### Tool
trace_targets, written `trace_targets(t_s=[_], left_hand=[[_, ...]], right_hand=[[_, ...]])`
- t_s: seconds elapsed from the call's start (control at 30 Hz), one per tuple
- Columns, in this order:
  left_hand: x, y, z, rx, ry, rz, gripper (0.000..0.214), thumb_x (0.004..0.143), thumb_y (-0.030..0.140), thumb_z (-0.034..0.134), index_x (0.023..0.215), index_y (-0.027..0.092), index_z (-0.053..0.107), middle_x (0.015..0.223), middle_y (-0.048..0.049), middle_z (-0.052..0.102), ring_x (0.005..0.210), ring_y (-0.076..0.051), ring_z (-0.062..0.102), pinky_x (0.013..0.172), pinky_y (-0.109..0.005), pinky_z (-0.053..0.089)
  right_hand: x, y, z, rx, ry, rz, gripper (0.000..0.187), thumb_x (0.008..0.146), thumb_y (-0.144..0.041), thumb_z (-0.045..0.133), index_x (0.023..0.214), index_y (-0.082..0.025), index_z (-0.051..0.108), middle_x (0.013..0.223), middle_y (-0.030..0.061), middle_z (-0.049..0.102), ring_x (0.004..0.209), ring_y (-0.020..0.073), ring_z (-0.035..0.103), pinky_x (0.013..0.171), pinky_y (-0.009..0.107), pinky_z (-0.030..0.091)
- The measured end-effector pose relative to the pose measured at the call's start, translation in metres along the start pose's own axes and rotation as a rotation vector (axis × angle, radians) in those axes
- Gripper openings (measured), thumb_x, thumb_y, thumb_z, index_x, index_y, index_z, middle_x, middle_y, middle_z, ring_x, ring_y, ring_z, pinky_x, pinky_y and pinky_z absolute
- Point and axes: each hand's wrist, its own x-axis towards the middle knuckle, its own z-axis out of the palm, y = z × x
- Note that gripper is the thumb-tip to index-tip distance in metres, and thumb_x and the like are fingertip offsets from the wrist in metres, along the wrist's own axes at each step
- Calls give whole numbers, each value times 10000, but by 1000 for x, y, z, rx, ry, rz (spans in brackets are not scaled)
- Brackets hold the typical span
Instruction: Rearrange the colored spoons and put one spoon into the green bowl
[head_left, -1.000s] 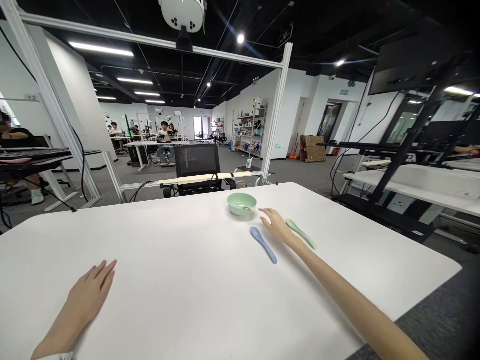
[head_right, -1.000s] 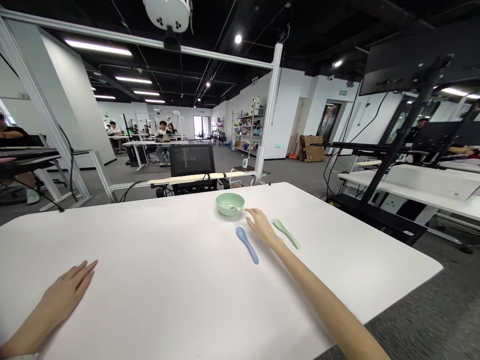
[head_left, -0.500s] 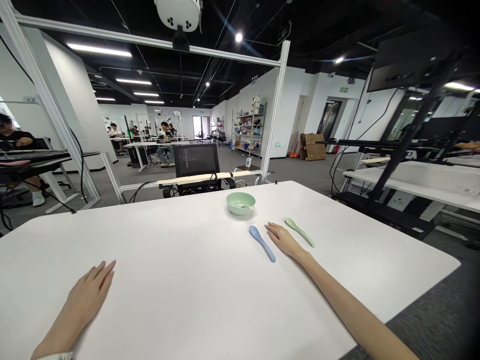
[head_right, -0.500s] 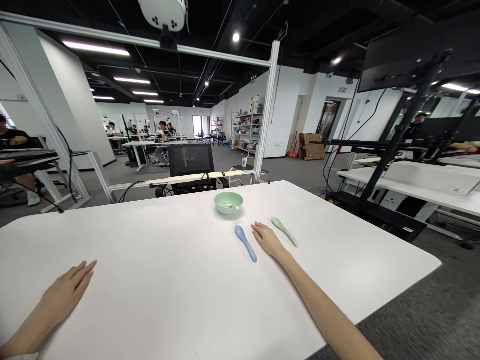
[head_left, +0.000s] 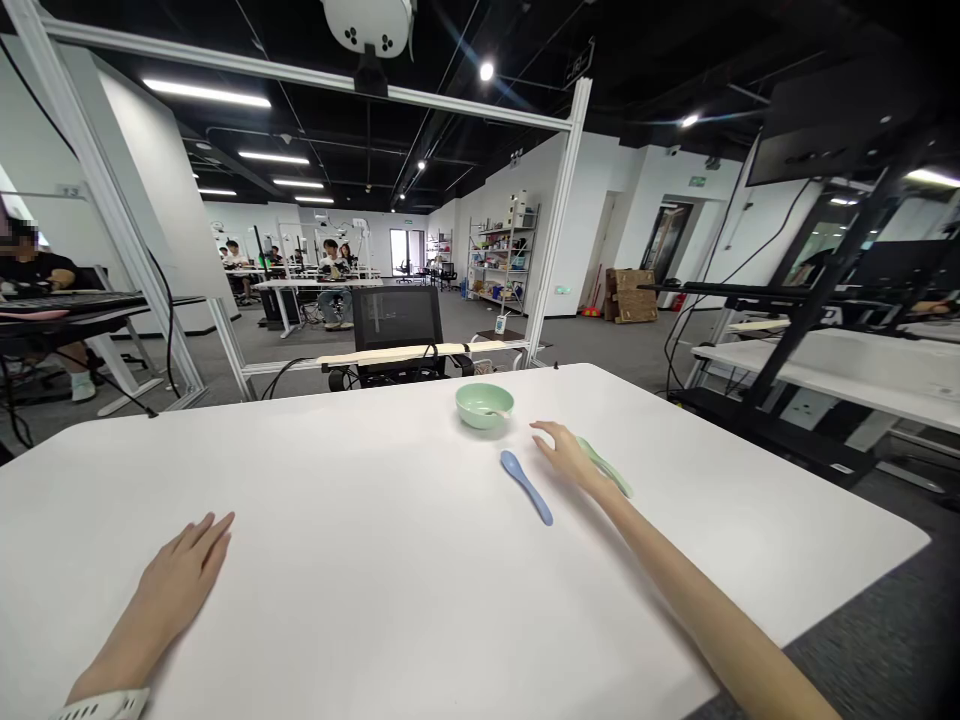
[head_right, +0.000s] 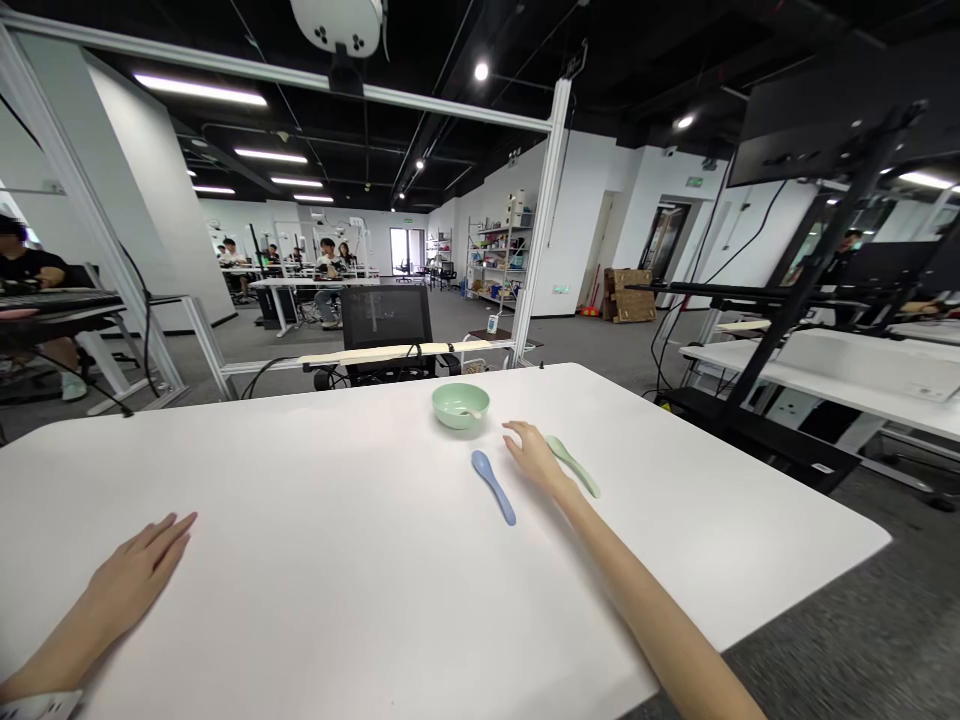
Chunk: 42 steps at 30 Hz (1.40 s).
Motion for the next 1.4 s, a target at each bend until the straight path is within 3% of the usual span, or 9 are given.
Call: trace_targets(t_s=[0.1, 0.27, 0.47, 0.6, 0.7, 0.87, 1.0, 1.17, 1.4], left_hand=[[-1, 0, 0, 0, 12, 10, 742, 979, 464, 197, 1468, 87, 607, 1544, -184, 618, 1452, -373, 547, 1203, -514, 435], [-2, 1, -1, 6, 24, 13, 737, 984, 465, 196, 1471, 99, 610, 1540, -173, 624, 1451, -368, 552, 1216, -516, 427], [-4, 6, -6, 1, 39, 10, 670, 955, 439, 292, 1433, 145, 657, 1519, -148, 648, 1418, -355, 588, 1195, -523, 464], [-5, 8, -9, -18, 39, 6, 687, 952, 446, 282, 1435, 129, 655, 1527, -161, 637, 1426, -364, 579, 1198, -529, 460], [-5, 8, -7, -24, 45, -2, 691, 948, 451, 281, 1429, 131, 661, 1520, -158, 644, 1424, -364, 580, 1193, -526, 464], [-5, 6, -4, -8, 43, 6, 688, 952, 452, 279, 1437, 140, 655, 1524, -147, 644, 1428, -358, 577, 1204, -520, 452], [-6, 7, -4, 5, 41, 16, 736, 953, 455, 228, 1452, 93, 630, 1541, -179, 621, 1443, -377, 557, 1219, -534, 424], [-5, 7, -4, -4, 26, 12, 745, 952, 463, 226, 1455, 85, 625, 1542, -186, 619, 1447, -381, 551, 1214, -530, 426], [-5, 6, -5, -8, 45, 12, 719, 950, 465, 248, 1433, 121, 654, 1515, -162, 650, 1421, -367, 577, 1202, -525, 441]], right_hand=[[40, -29, -14, -34, -16, -36, 391, 1011, -259, 475, 1269, -136, 742, 1277, 173, 743, 1165, 267, 681, 1055, 382, 498], [103, -72, -21, -154, -218, 14, 309, 983, -194, 543, 1108, -118, 815, 1125, 138, 805, 983, 217, 716, 879, 256, 497], [129, -91, -2, -203, -365, 112, 201, 855, -166, 725, 677, -116, 803, 593, 102, 722, 661, 216, 696, 683, 266, 493], [130, -99, 5, -202, -329, 136, 52, 795, -124, 786, 781, -106, 833, 687, 127, 764, 735, 236, 734, 714, 273, 513], [127, -106, 1, -175, -244, 120, 165, 802, -112, 778, 950, -75, 839, 945, 188, 809, 894, 262, 750, 771, 276, 518], [92, -125, -11, -59, -120, 43, 311, 933, -153, 592, 1168, -75, 781, 974, 145, 802, 829, 204, 722, 780, 261, 506], [25, -148, -2, 206, -135, -63, 251, 948, -194, 527, 1019, -133, 759, 696, 39, 709, 598, 157, 620, 658, 261, 470], [-54, -175, 30, 289, -168, -140, 128, 906, -159, 546, 848, -198, 653, 862, 42, 685, 709, 149, 598, 690, 261, 445], [-80, -195, 61, 367, -238, -100, 101, 879, -136, 536, 874, -235, 520, 805, -5, 598, 681, 157, 525, 615, 266, 370]])
